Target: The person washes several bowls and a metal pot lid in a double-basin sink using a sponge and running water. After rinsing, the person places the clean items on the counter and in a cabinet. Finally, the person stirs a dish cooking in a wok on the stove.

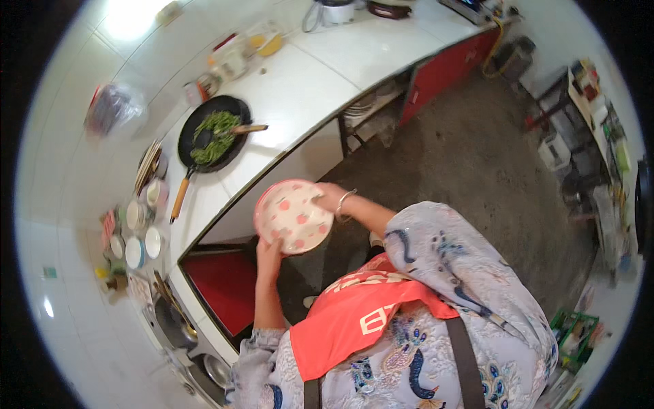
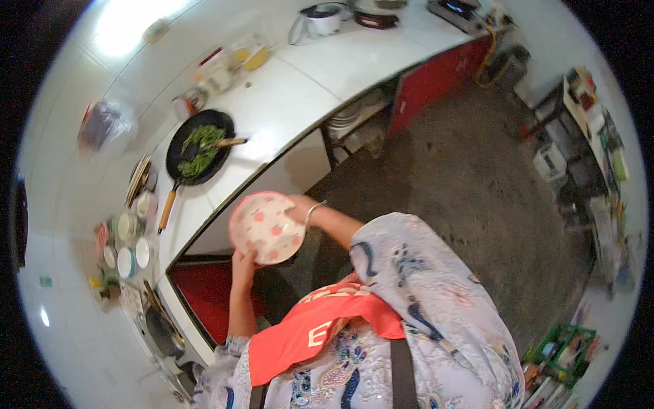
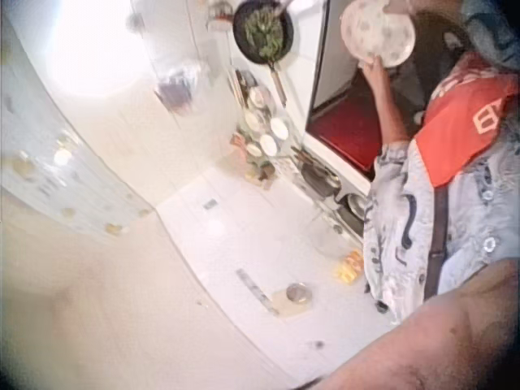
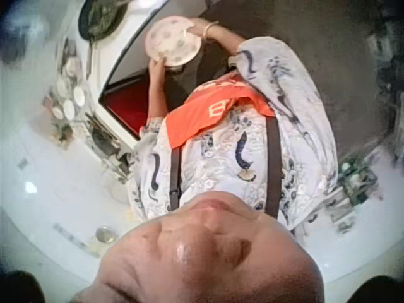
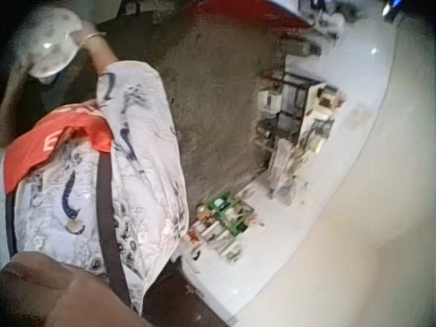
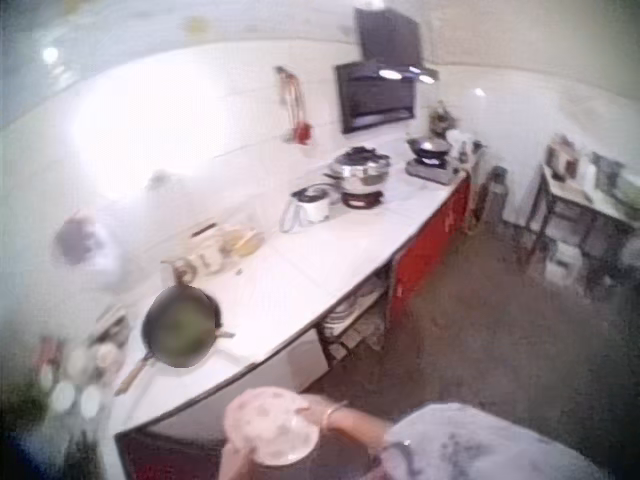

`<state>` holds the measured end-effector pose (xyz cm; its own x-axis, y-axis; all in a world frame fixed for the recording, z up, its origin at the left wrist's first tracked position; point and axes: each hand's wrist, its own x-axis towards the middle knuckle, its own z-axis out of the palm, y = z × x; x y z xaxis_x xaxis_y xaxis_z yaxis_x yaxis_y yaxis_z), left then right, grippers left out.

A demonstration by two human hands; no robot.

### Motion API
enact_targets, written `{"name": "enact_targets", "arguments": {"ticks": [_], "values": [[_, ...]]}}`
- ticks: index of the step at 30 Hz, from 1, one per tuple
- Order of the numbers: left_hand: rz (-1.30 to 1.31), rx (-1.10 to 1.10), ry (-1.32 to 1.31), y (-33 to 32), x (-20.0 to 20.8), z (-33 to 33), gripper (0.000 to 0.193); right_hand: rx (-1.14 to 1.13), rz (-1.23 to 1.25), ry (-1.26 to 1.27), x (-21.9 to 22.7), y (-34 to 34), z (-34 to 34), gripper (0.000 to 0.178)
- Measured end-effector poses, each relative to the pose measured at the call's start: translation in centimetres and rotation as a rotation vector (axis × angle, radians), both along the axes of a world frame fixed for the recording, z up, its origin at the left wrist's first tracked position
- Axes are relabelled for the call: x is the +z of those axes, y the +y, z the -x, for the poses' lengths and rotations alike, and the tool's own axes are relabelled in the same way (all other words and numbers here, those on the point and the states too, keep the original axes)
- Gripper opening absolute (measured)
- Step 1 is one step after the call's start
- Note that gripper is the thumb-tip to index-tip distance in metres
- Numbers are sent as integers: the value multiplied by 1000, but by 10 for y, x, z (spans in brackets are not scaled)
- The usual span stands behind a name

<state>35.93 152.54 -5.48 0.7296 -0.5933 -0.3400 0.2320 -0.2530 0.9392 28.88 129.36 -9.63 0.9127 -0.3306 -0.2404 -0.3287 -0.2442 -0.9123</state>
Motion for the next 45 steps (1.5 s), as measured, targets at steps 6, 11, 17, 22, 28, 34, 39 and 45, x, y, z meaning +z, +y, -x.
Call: {"name": "enact_targets", "arguments": {"ticks": [6, 11, 17, 22, 28, 34, 39, 45], "values": [[-75, -253, 104, -215, -33, 50, 42, -360, -216, 213, 16, -169, 134, 31], [-38, -437, 53, -324, -65, 82, 29, -758, -326, 125, -2, -216, 206, 31], [-170, -584, 134, -391, -73, 91, 30, -878, -355, 180, -43, -262, 221, 34], [-215, -572, 296, -411, -92, 72, 31, -886, -399, 315, -78, -300, 195, 39], [-361, -394, 410, -468, -114, 45, 15, -733, -481, 314, -122, -372, 157, 36], [-389, -149, 532, -487, -163, 12, 21, -732, -276, 129, -170, -386, 106, 51], [-341, -85, 410, -521, -196, 5, 23, -816, -276, -47, -203, -411, 87, 50], [-161, 151, 359, -550, -237, -16, 18, -636, -320, -262, -237, -466, 29, 40]]}}
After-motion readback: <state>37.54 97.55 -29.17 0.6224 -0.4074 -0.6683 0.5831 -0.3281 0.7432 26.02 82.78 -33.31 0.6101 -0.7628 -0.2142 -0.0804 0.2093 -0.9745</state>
